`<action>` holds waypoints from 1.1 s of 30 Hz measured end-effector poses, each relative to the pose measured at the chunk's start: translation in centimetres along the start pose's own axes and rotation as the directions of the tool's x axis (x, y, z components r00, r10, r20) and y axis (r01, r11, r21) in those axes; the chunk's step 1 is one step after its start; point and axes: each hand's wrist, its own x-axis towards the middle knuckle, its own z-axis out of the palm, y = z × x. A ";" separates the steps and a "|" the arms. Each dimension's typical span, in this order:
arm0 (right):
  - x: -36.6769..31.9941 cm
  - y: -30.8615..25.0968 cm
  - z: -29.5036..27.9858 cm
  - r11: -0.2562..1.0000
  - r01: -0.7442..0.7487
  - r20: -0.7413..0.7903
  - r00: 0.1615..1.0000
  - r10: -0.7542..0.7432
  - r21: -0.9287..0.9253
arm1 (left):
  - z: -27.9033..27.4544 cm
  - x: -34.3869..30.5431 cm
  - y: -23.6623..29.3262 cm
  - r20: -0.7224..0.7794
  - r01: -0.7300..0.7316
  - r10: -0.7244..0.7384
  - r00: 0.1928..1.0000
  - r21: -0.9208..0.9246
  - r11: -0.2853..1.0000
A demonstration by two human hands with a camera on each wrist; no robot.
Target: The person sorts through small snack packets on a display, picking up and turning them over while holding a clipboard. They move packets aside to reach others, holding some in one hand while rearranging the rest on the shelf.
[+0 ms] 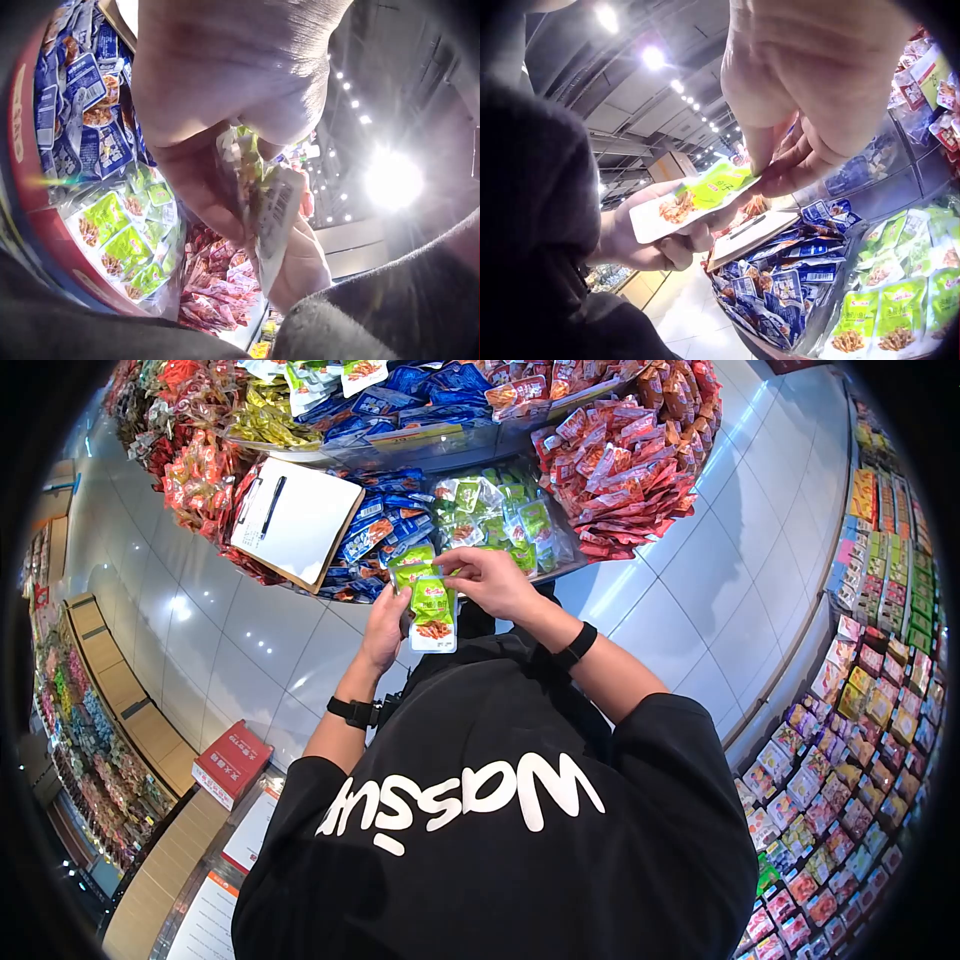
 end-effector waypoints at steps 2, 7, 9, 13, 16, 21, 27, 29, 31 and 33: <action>-0.2 0.1 -0.9 0.998 -0.015 0.022 1.000 0.017 -0.062 | -0.1 0.3 -0.2 -0.026 -0.069 0.071 0.997 0.055 0.996; -0.3 1.2 -7.1 0.924 0.028 -0.103 0.992 -0.072 -0.381 | -0.6 0.1 0.8 -0.037 -0.015 0.018 0.999 0.088 0.996; -0.3 1.6 -11.1 0.804 0.101 -0.196 0.945 -0.262 -0.585 | -0.8 0.0 0.5 -0.085 -0.039 0.045 0.995 0.080 0.996; 0.0 6.4 -16.3 0.626 -0.009 -0.217 0.942 -0.257 -0.779 | -1.2 -0.5 0.6 -0.102 -0.020 0.031 0.994 0.099 0.995; 0.2 9.0 -16.8 0.556 -0.043 -0.170 0.969 -0.178 -0.830 | -1.2 -0.6 0.5 -0.101 -0.015 0.026 0.995 0.107 0.994; 1.5 13.7 -16.5 0.458 -0.028 -0.055 0.997 -0.045 -0.889 | -0.9 -0.8 0.8 -0.071 -0.009 0.017 0.997 0.114 0.993; 0.6 12.7 -14.0 0.496 0.063 -0.112 0.942 -0.315 -0.866 | -1.0 -0.7 0.7 -0.038 -0.011 0.015 0.999 0.110 0.994; 0.3 9.1 -11.9 0.610 0.035 -0.162 0.951 -0.264 -0.791 | -1.1 -0.7 0.5 -0.021 -0.001 0.004 1.000 0.112 0.994; -0.1 6.6 -9.0 0.807 0.008 -0.180 0.973 -0.141 -0.590 | -0.5 -0.5 0.2 -0.021 -0.031 0.033 0.999 0.097 0.995; -0.7 2.7 -5.4 0.964 -0.042 -0.004 0.999 0.042 -0.264 | 0.1 -0.1 -0.1 0.014 -0.046 0.045 0.999 0.118 0.992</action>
